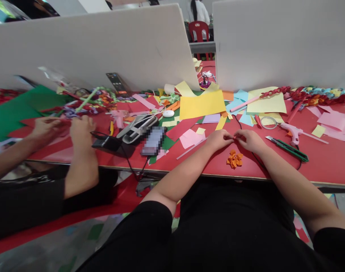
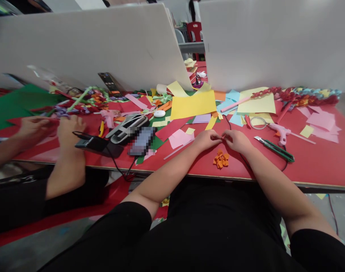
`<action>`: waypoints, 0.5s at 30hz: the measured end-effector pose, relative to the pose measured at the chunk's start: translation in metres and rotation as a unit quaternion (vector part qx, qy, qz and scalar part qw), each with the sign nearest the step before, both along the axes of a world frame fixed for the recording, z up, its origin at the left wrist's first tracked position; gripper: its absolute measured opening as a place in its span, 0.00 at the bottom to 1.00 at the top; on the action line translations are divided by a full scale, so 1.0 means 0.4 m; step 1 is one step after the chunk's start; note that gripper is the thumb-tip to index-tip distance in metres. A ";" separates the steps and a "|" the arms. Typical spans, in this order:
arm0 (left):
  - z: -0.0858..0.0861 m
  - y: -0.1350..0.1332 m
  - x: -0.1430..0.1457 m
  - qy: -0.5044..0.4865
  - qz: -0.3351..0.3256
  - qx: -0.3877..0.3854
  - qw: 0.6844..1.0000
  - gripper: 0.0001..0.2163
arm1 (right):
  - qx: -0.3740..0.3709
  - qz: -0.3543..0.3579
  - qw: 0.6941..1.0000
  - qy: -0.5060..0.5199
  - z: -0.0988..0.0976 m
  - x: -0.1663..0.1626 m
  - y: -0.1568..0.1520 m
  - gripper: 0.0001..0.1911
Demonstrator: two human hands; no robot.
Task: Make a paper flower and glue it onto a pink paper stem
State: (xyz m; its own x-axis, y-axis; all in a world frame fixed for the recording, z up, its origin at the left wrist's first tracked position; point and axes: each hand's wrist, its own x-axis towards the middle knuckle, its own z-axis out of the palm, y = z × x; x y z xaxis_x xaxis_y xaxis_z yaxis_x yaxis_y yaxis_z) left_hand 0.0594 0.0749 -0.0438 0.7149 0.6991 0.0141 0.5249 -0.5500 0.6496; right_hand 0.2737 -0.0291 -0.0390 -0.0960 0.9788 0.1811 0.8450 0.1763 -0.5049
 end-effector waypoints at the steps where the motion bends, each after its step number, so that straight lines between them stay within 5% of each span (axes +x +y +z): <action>1: 0.001 0.001 -0.001 0.001 -0.008 0.005 1.000 0.12 | -0.003 0.002 1.000 0.009 0.000 0.009 0.000 0.13; 15: -0.004 0.023 -0.012 -0.029 -0.075 0.030 0.996 0.08 | -0.001 0.051 0.999 -0.006 -0.003 0.029 0.009 0.09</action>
